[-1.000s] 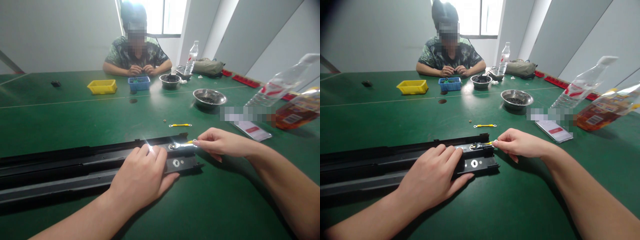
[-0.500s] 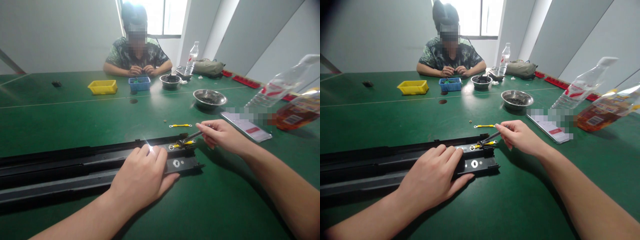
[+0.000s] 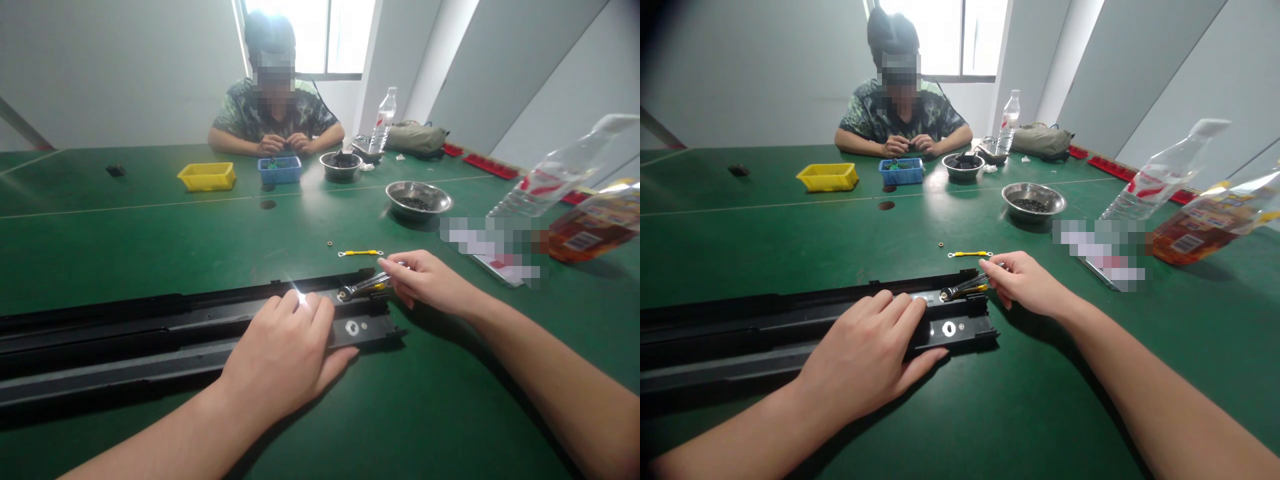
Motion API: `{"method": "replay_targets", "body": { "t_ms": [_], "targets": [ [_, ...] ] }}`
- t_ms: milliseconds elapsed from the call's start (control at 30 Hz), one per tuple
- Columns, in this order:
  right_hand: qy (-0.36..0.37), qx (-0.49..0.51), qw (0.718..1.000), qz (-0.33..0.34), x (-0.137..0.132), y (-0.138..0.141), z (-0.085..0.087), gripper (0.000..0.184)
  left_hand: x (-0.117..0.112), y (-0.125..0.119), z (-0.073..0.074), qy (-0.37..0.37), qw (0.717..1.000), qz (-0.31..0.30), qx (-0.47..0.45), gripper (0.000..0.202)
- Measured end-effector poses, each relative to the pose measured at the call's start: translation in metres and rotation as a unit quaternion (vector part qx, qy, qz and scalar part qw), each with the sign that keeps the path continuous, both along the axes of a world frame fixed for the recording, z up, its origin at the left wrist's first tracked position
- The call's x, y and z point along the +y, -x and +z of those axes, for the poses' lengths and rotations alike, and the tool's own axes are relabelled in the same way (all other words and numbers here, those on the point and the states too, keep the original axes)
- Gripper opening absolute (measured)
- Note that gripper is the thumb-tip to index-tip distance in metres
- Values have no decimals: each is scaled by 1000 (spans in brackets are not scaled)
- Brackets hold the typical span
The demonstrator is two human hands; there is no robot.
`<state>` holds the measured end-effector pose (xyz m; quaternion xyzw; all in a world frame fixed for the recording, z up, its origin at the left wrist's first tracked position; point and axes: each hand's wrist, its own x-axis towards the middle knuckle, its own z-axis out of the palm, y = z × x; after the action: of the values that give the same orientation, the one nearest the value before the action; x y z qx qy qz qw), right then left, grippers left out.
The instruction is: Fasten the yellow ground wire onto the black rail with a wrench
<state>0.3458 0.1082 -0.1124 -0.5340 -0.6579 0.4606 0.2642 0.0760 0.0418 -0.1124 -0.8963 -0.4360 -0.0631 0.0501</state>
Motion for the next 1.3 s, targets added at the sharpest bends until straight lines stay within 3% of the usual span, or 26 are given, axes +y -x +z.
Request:
{"method": "replay_targets", "body": {
  "t_ms": [300, 600, 1300],
  "targets": [
    [109, -124, 975, 148, -4, -18, 16, 51, 0, -1, 0, 1, 1000, 4, 3, 44],
    [121, -134, 970, 164, -5, -22, 20, 52, 0, -1, 0, -3, 1000, 3, 6, 45],
    [66, -142, 977, 146, -3, -24, 23, 47, 0, 0, -1, -3, 1000, 4, 8, 45]
  ]
}}
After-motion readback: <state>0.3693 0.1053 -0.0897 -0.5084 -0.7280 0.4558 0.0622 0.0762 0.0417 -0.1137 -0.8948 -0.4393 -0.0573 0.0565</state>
